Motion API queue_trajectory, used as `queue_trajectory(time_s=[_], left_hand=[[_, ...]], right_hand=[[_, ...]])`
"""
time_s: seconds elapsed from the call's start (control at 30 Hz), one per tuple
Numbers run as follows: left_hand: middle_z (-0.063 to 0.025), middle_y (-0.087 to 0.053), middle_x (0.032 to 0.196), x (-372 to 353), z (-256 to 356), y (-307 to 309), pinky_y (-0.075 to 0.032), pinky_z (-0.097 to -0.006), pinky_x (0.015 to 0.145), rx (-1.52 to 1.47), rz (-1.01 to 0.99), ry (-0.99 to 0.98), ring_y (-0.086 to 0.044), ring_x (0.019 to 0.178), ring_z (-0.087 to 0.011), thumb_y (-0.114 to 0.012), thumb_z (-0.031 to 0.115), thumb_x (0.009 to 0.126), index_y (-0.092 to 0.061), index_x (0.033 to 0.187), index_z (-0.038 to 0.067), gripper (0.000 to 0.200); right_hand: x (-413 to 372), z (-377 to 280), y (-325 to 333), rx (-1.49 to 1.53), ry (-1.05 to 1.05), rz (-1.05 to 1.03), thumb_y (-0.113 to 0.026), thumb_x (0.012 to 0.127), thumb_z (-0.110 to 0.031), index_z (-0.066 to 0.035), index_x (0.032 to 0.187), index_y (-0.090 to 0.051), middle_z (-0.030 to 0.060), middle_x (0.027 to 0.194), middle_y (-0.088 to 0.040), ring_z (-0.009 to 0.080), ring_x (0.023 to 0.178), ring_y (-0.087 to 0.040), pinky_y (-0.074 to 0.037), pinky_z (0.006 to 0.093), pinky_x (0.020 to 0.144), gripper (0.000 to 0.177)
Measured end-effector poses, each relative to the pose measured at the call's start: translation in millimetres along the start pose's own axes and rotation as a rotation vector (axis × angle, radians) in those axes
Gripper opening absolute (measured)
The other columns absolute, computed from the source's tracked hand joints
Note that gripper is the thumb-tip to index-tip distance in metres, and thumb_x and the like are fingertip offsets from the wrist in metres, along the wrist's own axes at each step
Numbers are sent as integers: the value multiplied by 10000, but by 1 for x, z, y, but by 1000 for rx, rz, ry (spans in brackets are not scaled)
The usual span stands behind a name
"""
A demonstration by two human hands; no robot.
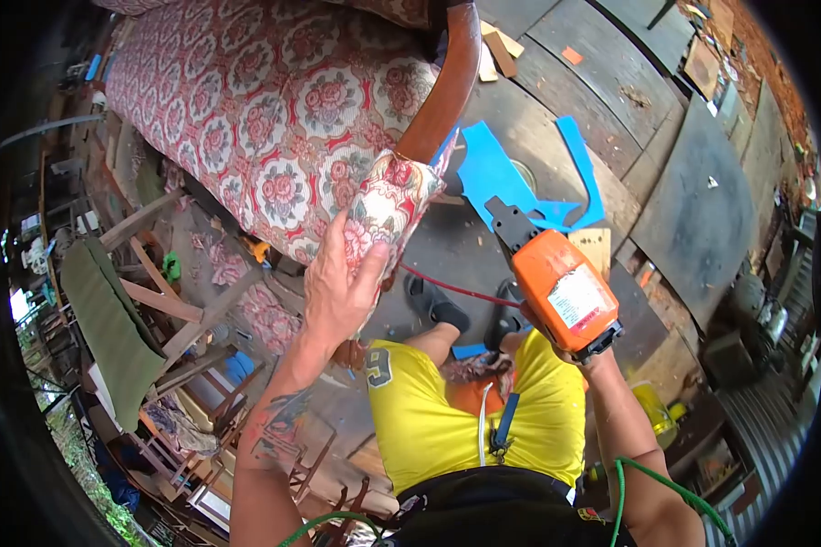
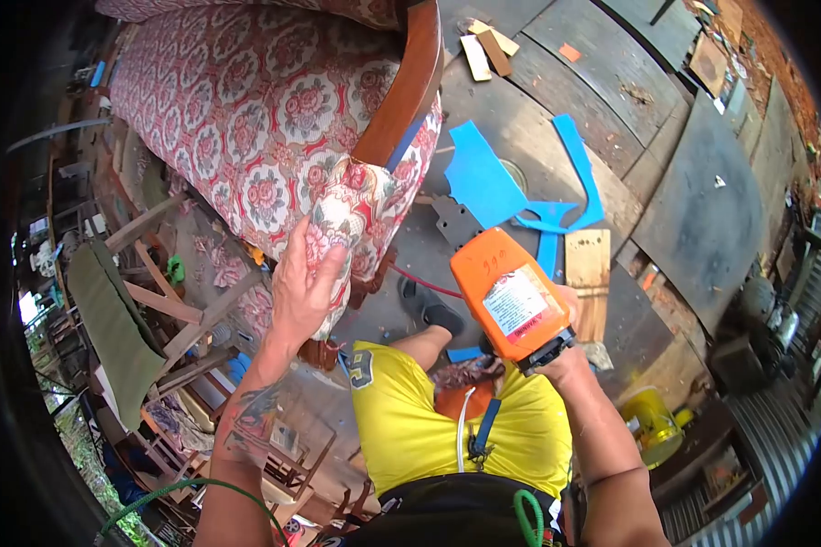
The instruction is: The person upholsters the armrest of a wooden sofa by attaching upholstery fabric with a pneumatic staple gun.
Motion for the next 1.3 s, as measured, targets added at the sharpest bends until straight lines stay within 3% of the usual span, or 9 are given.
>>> queue_trajectory(time_s=[0.07,0.1,0.2,0.57,0.6,0.8,1.1,1.2,1.3], left_hand=[[-337,-573,1230,-1,-3,2,-436,-475,973,-104,8,24,-568,1143,-469,-508,369,1005,-431,1376,-76,585],[-328,-593,1195,-2,-8,2,-445,-466,956,-63,-7,52,-585,1112,-463,-484,352,1017,-441,1370,-80,559],[-304,-644,1102,14,4,8,-464,-433,923,-3,-36,65,-635,1037,-432,-448,310,1039,-449,1375,-84,518],[-246,-627,1189,37,5,-12,-407,-345,1026,0,4,-209,-596,1169,-279,-389,283,1072,-423,1408,-63,483],[-222,-634,1193,35,3,-14,-407,-333,1026,-10,22,-201,-591,1163,-251,-404,305,1070,-445,1392,-63,490],[-111,-571,1346,8,9,-2,-382,-280,1062,-99,-37,-49,-511,1227,-131,-413,379,1072,-476,1409,-37,539],[-279,-497,1416,-79,-2,-15,-359,-402,1107,296,189,116,-462,1351,-396,-741,308,869,-191,1556,54,915],[-273,-491,1423,-76,3,-15,-356,-406,1111,286,140,150,-466,1349,-393,-741,297,869,-212,1554,60,897],[-274,-515,1394,-62,0,-8,-360,-386,1104,243,232,50,-499,1325,-338,-727,365,864,-271,1526,25,872]], right_hand=[[17,-8,9,-868,420,142,-811,751,-125,-13,892,-712,61,819,-721,188,716,-714,-574,297,641,206],[26,11,23,-762,465,194,-809,757,-143,-7,872,-700,68,808,-713,190,718,-711,-565,293,630,209],[45,79,64,-285,9,37,-744,863,-296,-188,1355,-580,43,1392,-578,291,1248,-571,-447,457,1046,530],[111,177,77,12,98,-187,-631,905,-510,-169,1477,-434,29,1520,-448,230,1399,-425,-297,391,1168,694],[115,187,74,-303,242,-246,-622,911,-508,-164,1475,-442,36,1533,-431,221,1420,-394,-281,400,1177,684],[105,185,23,-439,426,-323,-647,920,-332,-149,1329,-524,19,1208,-526,167,1079,-495,-375,334,906,465],[100,160,-6,-118,464,-356,-680,911,-75,-121,1111,-599,-37,749,-557,86,616,-525,-410,244,532,220],[100,187,-9,-364,353,-521,-511,981,-408,-90,1456,-407,127,1451,-490,321,1340,-470,-411,507,1098,581],[103,230,-5,641,-124,-608,-414,998,-470,-95,1463,-401,138,1471,-473,358,1348,-457,-402,576,1087,598]])
Point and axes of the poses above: each hand's wrist, its own x-axis towards the middle knuckle, its own y-axis out of the back of the hand, z = x × y, the point moved 6 cm from there along x, towards the middle knuckle
